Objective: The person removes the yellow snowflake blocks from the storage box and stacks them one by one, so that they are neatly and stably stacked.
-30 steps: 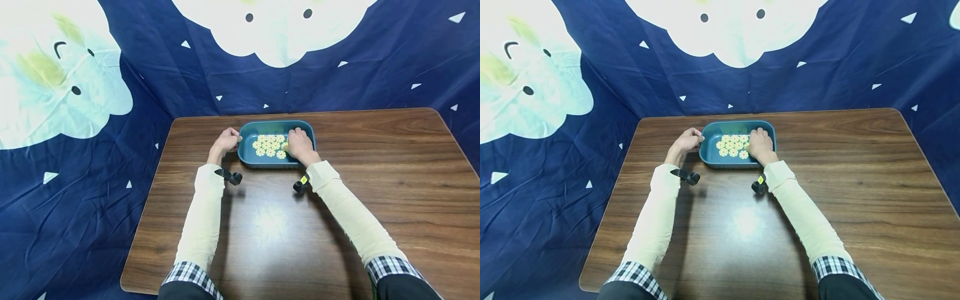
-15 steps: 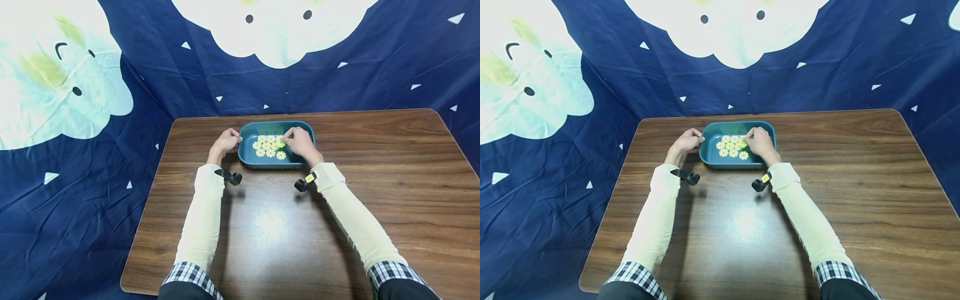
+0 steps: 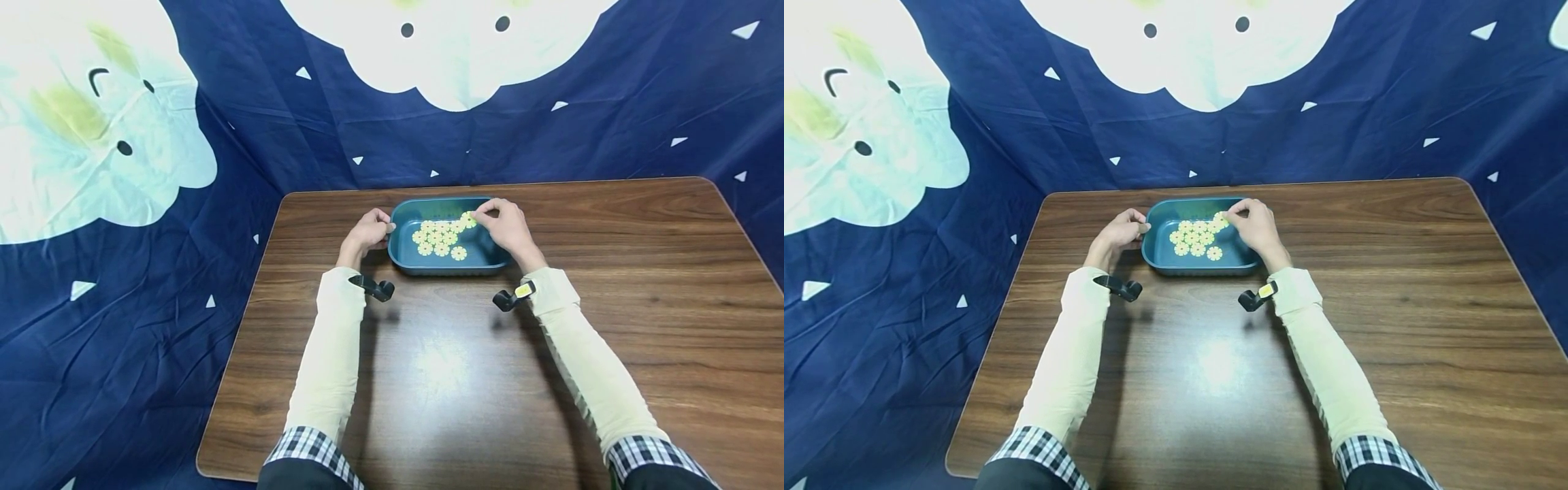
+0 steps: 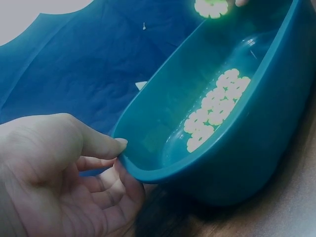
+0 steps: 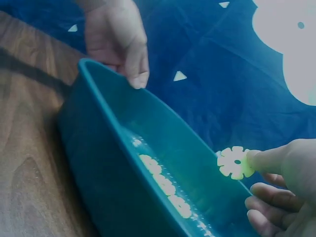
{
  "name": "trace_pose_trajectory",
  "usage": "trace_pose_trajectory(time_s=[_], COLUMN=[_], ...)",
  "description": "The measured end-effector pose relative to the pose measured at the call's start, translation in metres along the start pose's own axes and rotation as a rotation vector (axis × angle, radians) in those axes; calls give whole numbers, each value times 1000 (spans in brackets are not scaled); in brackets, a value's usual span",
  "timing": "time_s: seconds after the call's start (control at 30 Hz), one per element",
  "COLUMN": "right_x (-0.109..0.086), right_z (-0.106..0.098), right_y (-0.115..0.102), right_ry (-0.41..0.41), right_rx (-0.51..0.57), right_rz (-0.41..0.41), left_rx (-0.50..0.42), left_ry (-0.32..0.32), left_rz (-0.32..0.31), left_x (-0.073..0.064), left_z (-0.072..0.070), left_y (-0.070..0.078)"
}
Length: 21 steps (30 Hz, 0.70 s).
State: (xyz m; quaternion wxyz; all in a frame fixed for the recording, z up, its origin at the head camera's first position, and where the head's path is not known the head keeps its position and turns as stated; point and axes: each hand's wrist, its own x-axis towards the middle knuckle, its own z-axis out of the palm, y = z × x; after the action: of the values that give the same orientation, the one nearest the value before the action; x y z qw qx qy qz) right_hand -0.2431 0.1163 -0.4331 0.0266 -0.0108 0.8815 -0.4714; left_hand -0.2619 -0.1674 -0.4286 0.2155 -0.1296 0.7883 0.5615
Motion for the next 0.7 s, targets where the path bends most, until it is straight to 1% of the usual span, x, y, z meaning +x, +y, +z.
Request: trace_pose_trajectory(time_s=[0.17,0.5,0.7], right_x=[-2,-6,-7], right_z=[-9,-28,-38], right_y=[4,12,23], right_ry=[43,111,175], right_rx=[55,134,191], right_rz=[28,78,83], left_rx=[-4,1,7], left_ry=[-13,-14,-11], left_rz=[-1,4,-1], left_x=[3,1,1], left_z=[0,-1,-1], left_y=[0,-1,-1])
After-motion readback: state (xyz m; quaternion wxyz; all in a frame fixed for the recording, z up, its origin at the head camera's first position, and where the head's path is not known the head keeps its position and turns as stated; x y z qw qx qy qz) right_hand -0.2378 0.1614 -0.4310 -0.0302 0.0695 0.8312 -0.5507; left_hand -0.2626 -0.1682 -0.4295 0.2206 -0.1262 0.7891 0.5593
